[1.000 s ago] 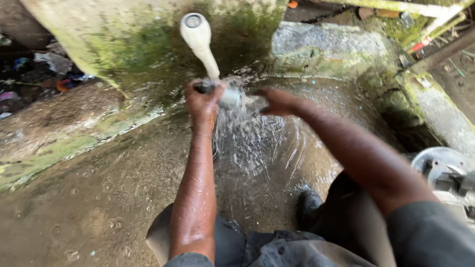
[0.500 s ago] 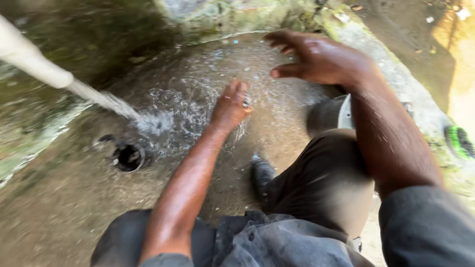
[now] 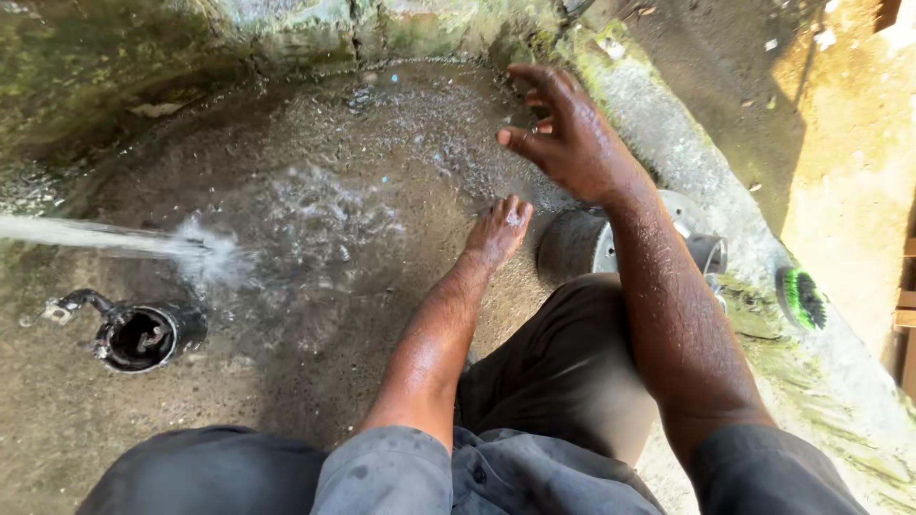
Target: The person squats at an outdoor tap and washes a cylindrical metal part under running water. They rinse the exterior and interior, then place the part on the ground next to other disassembled mechanical components.
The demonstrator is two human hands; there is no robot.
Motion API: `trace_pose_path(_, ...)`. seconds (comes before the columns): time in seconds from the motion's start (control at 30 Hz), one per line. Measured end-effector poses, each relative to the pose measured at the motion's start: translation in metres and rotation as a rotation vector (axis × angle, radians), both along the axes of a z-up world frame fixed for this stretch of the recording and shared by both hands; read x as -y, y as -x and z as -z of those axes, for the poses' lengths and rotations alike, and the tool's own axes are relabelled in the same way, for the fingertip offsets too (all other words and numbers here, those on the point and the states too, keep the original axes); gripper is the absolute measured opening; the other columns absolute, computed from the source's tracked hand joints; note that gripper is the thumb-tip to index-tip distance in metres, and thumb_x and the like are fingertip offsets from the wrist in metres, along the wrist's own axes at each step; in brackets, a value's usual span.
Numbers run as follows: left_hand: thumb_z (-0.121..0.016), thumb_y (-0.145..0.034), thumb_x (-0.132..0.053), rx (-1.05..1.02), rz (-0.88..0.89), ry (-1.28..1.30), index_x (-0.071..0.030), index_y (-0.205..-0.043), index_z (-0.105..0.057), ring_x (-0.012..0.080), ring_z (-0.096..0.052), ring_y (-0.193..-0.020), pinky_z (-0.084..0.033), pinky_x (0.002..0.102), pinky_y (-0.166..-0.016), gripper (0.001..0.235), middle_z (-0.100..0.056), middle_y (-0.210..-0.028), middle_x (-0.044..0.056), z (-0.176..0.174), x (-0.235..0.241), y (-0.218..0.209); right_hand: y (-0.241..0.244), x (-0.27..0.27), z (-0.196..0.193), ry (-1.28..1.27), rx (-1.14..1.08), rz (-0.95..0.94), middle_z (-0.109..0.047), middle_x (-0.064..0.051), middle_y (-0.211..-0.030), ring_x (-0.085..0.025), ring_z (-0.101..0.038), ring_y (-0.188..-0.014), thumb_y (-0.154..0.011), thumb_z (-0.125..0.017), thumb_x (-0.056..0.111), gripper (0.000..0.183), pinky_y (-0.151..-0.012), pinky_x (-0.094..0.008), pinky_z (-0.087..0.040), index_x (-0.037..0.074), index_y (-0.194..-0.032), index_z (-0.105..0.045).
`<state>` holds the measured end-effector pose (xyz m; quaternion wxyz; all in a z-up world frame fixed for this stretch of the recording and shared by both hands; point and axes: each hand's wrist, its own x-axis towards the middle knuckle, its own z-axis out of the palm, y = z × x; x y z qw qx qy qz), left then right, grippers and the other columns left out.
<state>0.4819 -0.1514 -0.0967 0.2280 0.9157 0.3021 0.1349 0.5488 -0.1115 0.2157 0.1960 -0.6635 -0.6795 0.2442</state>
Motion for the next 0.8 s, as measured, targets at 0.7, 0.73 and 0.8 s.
trace_pose_path(0.7,-0.062,-0.1,-0.016,-0.795,-0.597,0.334,-0.005,-0.116,-0.072,0.0347,-0.068,-0.116,-0.058,0.049,-0.094,0.022,-0.069,-0.123,0.018,-0.07,0.015,0.395,0.135,-0.062,0.006,0.06,-0.052,-0.376,-0.048,-0.021,-0.151,-0.037,-0.052,-0.136,-0.094,-0.073,0.047,0.074,-0.096,-0.05,-0.054,0.014,-0.154,-0.046)
trace_pose_path(0.73,-0.061,-0.099,-0.017,-0.855,-0.627,0.388,-0.007,-0.114,-0.073,0.0341,-0.067,-0.118,-0.056,0.047,-0.097,0.022,-0.07,-0.121,0.016,-0.077,0.021,0.42,0.149,-0.059,0.001,0.065,-0.056,-0.403,-0.048,-0.021,-0.15,-0.037,-0.053,-0.137,-0.094,-0.072,0.047,0.074,-0.098,-0.051,-0.054,0.014,-0.154,-0.046)
trace_pose_path(0.8,-0.061,-0.098,-0.018,-0.888,-0.744,0.329,-0.007,-0.115,-0.072,0.0333,-0.065,-0.118,-0.054,0.047,-0.097,0.023,-0.069,-0.119,0.015,-0.085,0.03,0.453,0.176,-0.057,-0.009,0.068,-0.054,-0.446,-0.049,-0.02,-0.15,-0.036,-0.053,-0.138,-0.094,-0.072,0.049,0.076,-0.102,-0.052,-0.053,0.013,-0.155,-0.045)
